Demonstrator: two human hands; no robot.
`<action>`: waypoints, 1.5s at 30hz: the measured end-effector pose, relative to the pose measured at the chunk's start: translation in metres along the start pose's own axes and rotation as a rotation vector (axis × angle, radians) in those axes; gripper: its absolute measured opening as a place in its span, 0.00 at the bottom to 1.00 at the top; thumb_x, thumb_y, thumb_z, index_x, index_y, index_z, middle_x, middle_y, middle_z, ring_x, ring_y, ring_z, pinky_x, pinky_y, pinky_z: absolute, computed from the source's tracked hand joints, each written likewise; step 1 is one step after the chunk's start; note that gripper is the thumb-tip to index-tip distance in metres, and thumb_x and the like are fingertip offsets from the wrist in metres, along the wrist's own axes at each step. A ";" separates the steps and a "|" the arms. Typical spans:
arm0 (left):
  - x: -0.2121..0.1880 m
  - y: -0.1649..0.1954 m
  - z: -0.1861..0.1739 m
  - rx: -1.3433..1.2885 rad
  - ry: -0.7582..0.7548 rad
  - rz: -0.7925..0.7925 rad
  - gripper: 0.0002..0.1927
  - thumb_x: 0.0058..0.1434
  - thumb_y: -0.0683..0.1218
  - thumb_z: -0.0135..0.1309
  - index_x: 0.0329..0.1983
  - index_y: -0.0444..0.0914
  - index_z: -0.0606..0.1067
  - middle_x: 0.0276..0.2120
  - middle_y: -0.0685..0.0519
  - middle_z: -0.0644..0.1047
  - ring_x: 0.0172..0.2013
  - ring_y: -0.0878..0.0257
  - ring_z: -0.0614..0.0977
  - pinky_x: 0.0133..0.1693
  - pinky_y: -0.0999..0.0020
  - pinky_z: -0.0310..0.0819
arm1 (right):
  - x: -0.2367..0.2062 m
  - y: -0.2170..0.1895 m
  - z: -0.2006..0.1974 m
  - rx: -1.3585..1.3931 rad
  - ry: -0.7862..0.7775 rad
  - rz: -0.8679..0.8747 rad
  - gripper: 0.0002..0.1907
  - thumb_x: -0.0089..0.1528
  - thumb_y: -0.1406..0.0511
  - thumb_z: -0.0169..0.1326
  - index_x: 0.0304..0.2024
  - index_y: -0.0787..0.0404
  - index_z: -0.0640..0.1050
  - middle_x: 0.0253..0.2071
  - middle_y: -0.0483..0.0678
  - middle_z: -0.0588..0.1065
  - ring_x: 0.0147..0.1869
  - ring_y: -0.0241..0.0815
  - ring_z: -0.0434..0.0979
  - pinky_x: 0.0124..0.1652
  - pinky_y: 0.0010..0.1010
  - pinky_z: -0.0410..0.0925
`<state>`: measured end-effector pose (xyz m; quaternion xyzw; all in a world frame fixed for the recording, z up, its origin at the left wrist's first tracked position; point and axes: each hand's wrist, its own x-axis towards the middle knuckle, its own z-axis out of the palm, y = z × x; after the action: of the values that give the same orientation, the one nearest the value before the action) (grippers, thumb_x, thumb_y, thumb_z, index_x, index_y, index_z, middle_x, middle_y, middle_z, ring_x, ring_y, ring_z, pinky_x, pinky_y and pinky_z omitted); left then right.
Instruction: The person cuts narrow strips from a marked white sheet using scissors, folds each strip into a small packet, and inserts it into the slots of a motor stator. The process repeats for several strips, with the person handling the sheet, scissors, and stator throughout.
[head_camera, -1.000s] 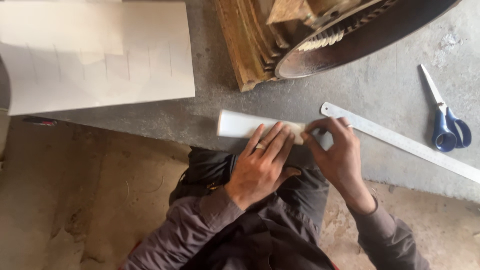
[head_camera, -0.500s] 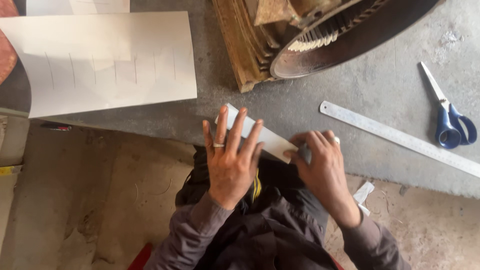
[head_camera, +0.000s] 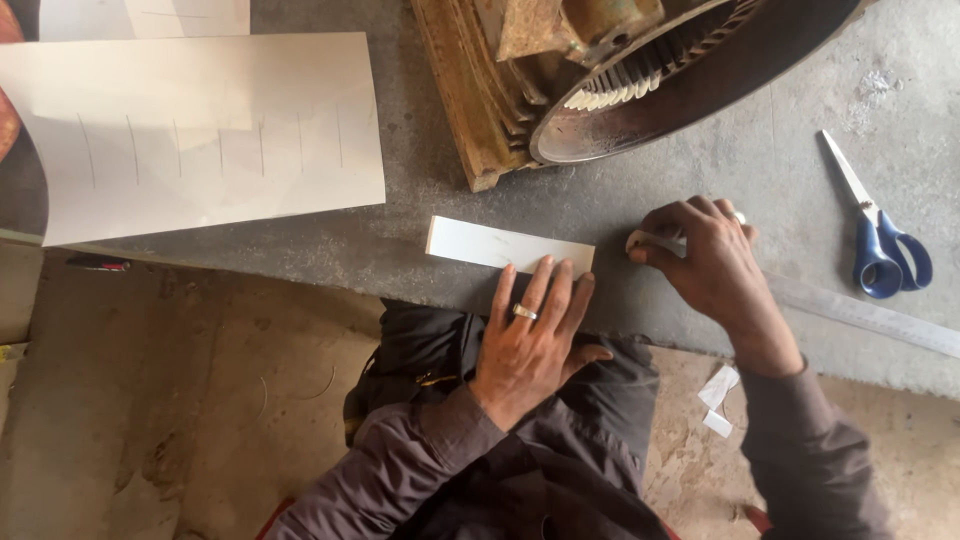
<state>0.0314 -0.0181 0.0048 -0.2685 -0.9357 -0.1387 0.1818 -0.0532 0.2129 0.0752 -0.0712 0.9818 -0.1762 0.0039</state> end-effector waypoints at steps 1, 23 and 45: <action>0.001 0.001 0.000 0.006 -0.014 -0.016 0.43 0.70 0.76 0.33 0.74 0.43 0.66 0.69 0.44 0.65 0.73 0.49 0.60 0.73 0.40 0.51 | 0.001 -0.002 -0.001 0.041 -0.009 -0.022 0.16 0.54 0.60 0.70 0.41 0.58 0.84 0.42 0.48 0.80 0.49 0.47 0.74 0.47 0.44 0.67; 0.007 -0.008 0.022 0.014 0.007 -0.045 0.37 0.72 0.74 0.38 0.73 0.49 0.70 0.69 0.48 0.66 0.73 0.53 0.61 0.73 0.40 0.49 | 0.000 -0.031 0.055 0.083 0.108 -0.194 0.10 0.63 0.71 0.54 0.47 0.65 0.76 0.45 0.55 0.70 0.51 0.53 0.66 0.52 0.46 0.59; 0.017 -0.036 0.004 -0.139 -0.062 -0.014 0.46 0.67 0.77 0.35 0.69 0.37 0.70 0.69 0.43 0.66 0.73 0.49 0.62 0.72 0.41 0.51 | 0.014 -0.048 0.032 0.154 0.203 -0.239 0.09 0.63 0.70 0.62 0.46 0.62 0.82 0.43 0.53 0.72 0.50 0.52 0.69 0.51 0.42 0.65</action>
<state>-0.0029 -0.0387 0.0024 -0.2782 -0.9309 -0.1961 0.1329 -0.0592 0.1559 0.0621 -0.1690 0.9452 -0.2563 -0.1108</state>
